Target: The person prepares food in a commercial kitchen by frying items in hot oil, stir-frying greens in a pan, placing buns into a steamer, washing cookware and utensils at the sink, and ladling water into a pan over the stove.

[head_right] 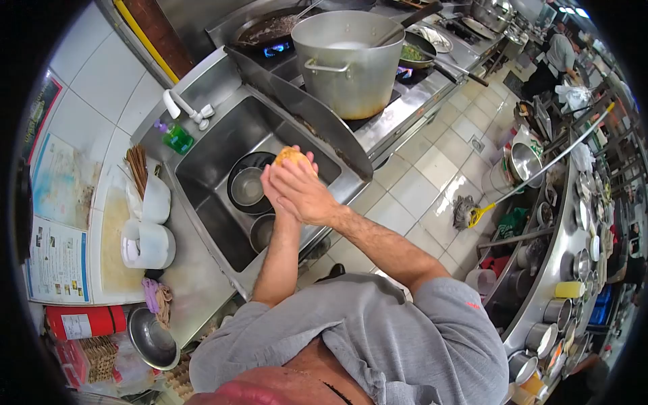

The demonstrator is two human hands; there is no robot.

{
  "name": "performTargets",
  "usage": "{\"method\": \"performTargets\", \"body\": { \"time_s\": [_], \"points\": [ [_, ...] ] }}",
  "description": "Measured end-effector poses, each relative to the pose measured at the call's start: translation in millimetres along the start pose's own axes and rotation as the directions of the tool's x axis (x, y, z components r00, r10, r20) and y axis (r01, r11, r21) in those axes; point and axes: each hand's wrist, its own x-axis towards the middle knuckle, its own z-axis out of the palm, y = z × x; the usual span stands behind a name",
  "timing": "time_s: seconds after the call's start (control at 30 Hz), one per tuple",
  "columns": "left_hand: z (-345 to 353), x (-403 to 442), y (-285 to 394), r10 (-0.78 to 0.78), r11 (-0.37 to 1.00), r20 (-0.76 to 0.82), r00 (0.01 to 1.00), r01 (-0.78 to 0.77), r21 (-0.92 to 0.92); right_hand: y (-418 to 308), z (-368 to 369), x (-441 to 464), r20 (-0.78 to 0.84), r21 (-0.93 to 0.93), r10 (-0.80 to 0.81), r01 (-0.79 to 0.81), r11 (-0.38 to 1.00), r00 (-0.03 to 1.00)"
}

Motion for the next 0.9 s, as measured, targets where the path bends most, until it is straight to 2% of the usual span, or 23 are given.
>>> {"method": "performTargets", "body": {
  "time_s": [0.03, 0.07, 0.1, 0.13, 0.17, 0.23, 0.27, 0.3, 0.33, 0.37, 0.43, 0.47, 0.5, 0.57, 0.6, 0.63, 0.67, 0.7, 0.73, 0.77, 0.8, 0.83, 0.9],
  "points": [
    [7.9, -0.8, -12.9, 0.003, 1.0, 0.008, 1.0, -0.003, -0.001, 28.3, 1.5, 11.6, -0.008, 0.0, -0.004, 0.004, 1.0, 1.0],
    [21.0, -1.9, -30.4, 0.049, 0.999, -0.109, 0.993, -0.047, 0.028, 78.4, 4.0, 31.7, 0.02, 0.383, -0.163, 0.143, 0.913, 0.986],
    [33.3, -4.2, -48.6, 0.096, 0.994, -0.223, 0.97, -0.084, 0.065, 113.5, 4.9, 48.9, -0.015, 0.708, -0.316, 0.233, 0.667, 0.949],
    [42.5, -7.2, -66.8, 0.116, 0.988, -0.268, 0.956, -0.083, 0.131, 123.7, -10.2, 67.1, 0.471, 0.816, -0.179, -0.349, 0.461, 0.864],
    [67.8, -5.4, -83.8, 0.222, 0.952, -0.188, 0.957, -0.171, 0.253, 139.5, -8.4, 78.9, 0.692, 0.722, -0.204, -0.654, 0.227, 0.693],
    [68.1, 7.9, -107.4, 0.204, 0.953, -0.084, 0.975, -0.178, 0.246, 166.3, -31.8, 77.8, 0.331, 0.88, -0.195, -0.227, 0.418, 0.923],
    [67.7, 20.4, -120.1, 0.286, 0.89, -0.017, 0.958, -0.259, 0.375, 178.6, -46.5, 71.6, 0.139, 0.813, -0.198, 0.003, 0.582, 0.97],
    [68.1, 28.8, -134.9, 0.353, 0.805, 0.053, 0.934, -0.332, 0.493, 191.4, -60.3, 59.2, -0.047, 0.665, -0.236, 0.207, 0.718, 0.971],
    [83.3, 30.1, -154.1, 0.337, 0.826, 0.011, 0.942, -0.301, 0.476, 207.3, -68.1, 48.7, 0.062, 0.849, -0.192, 0.05, 0.525, 0.979],
    [100.6, 33.4, -176.7, 0.316, 0.849, -0.027, 0.948, -0.27, 0.455, 230.1, -71.0, 52.1, 0.065, 0.843, -0.188, 0.047, 0.535, 0.98],
    [114.4, 38.9, -229.8, 0.104, 0.893, -0.015, 0.994, -0.087, 0.441, 284.4, -70.0, 65.6, 0.24, 0.901, 0.07, -0.249, 0.355, 0.968],
    [103.1, 46.5, -261.5, 0.13, 0.78, 0.094, 0.987, -0.16, 0.604, 321.1, -59.7, 75.9, 0.35, 0.909, 0.132, -0.37, 0.189, 0.927],
    [96.1, 53.1, -284.1, 0.035, 0.818, 0.105, 0.994, -0.089, 0.568, 342.4, -79.7, 86.9, 0.488, 0.873, 0.19, -0.475, -0.114, 0.852],
    [105.0, 68.5, -324.7, 0.122, 0.691, 0.084, 0.989, -0.145, 0.708, 401.9, -86.8, 92.5, 0.56, 0.828, 0.164, -0.538, -0.161, 0.812],
    [101.1, 79.8, -341.7, 0.115, 0.686, 0.025, 0.993, -0.098, 0.721, 426.5, -88.7, 91.3, 0.556, 0.831, 0.186, -0.535, -0.154, 0.81],
    [105.7, 86.0, -355.9, -0.035, 0.749, -0.048, 0.998, 0.058, 0.66, 448.8, -89.3, 88.2, 0.587, 0.801, 0.163, -0.54, -0.258, 0.793],
    [99.2, 95.3, -370.8, -0.278, 0.829, -0.055, 0.959, 0.269, 0.491, 469.7, -88.8, 88.0, 0.611, 0.764, 0.132, -0.537, -0.358, 0.78],
    [89.9, 102.1, -386.0, -0.501, 0.821, -0.016, 0.866, 0.481, 0.308, 490.0, -85.7, 88.6, 0.608, 0.768, 0.148, -0.531, -0.357, 0.78],
    [91.0, 101.5, -401.6, -0.52, 0.808, -0.024, 0.854, 0.501, 0.31, 508.2, -82.6, 89.4, 0.653, 0.752, 0.203, -0.59, -0.296, 0.73],
    [93.1, 102.1, -419.0, -0.538, 0.795, -0.03, 0.842, 0.519, 0.315, 526.0, -78.6, 93.0, 0.688, 0.726, 0.261, -0.645, -0.238, 0.678],
    [95.4, 99.3, -439.3, -0.436, 0.82, -0.045, 0.899, 0.417, 0.392, 540.4, -78.1, 101.1, 0.643, 0.708, 0.422, -0.707, -0.008, 0.639],
    [100.2, 93.5, -455.2, -0.372, 0.804, -0.146, 0.917, 0.397, 0.443, 546.4, -85.2, 109.2, 0.64, 0.708, 0.432, -0.706, -0.011, 0.635],
    [109.7, 88.5, -483.1, -0.219, 0.816, -0.153, 0.964, 0.267, 0.513, 558.8, -95.8, 128.3, 0.496, 0.462, 0.522, -0.719, 0.519, 0.695]
  ]
}}
